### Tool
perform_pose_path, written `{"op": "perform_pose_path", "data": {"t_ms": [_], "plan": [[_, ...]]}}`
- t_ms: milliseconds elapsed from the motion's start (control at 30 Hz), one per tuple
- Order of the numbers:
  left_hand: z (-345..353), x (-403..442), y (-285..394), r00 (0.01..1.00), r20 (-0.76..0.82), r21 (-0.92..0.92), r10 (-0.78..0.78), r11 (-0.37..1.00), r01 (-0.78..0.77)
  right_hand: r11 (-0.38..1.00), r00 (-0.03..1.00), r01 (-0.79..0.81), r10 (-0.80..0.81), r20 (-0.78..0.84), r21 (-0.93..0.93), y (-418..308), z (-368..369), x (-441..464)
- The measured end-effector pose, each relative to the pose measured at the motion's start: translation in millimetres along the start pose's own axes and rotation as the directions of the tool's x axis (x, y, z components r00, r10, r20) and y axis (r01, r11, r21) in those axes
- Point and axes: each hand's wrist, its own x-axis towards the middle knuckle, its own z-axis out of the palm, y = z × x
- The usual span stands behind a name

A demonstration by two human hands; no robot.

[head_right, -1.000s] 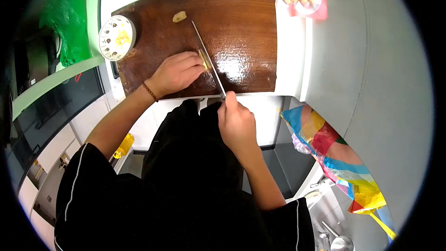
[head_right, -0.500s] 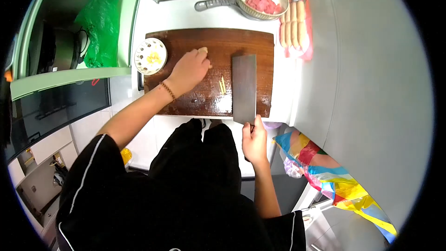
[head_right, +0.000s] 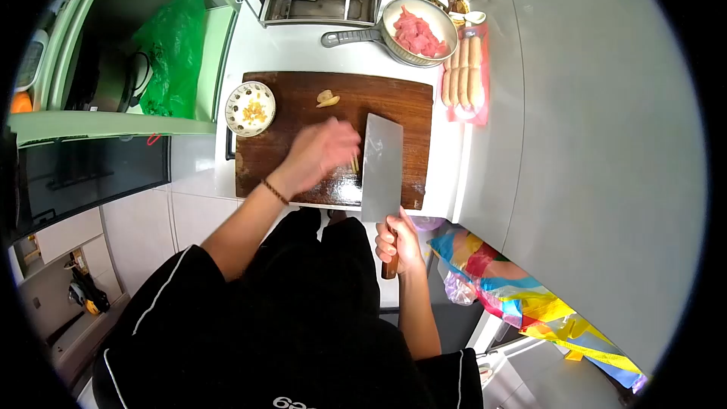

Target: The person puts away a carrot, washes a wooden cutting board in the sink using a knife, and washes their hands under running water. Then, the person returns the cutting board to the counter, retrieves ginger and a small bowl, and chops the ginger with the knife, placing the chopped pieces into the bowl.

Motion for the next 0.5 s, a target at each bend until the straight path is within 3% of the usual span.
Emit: {"op": "perform_pose_path", "data": {"t_ms": [33,100,200,300,333,367,433,500], "plan": [[0,-8,-11,0.978,0.053,-0.12,-0.201,0.971,0.206,1.0,1.0,-0.025,0.025,-0.012,-0.014,2,0,0],[-2,-14,-31,0.957,0.209,-0.085,-0.199,0.972,0.221,0.995,0.998,-0.056,0.053,-0.034,-0.081,6,4,0],[-11,-18,-46,0.989,0.049,0.032,-0.141,0.99,0.14,0.977,0.998,-0.055,0.048,-0.038,-0.207,7,4,1],[-17,-20,-49,0.999,-0.013,0.266,-0.051,0.962,0.053,0.958,0.996,-0.054,0.033,-0.079,-0.282,7,-2,-5],[-29,-7,-47,0.991,0.085,0.366,0.106,0.921,-0.13,0.969,0.995,-0.032,0.007,-0.101,-0.247,4,-6,-13],[-30,-1,-38,0.954,0.2,0.626,0.223,0.719,-0.3,0.977,0.993,-0.012,-0.014,-0.119,-0.213,1,-12,-20],[-24,4,-11,0.915,0.38,0.894,0.132,0.199,-0.4,0.983,0.983,0.009,-0.042,-0.18,-0.183,-2,-26,-28],[-29,20,-13,0.747,0.648,0.761,0.145,-0.085,-0.643,0.983,0.977,0.051,-0.087,-0.195,-0.179,-7,-32,-35]]}}
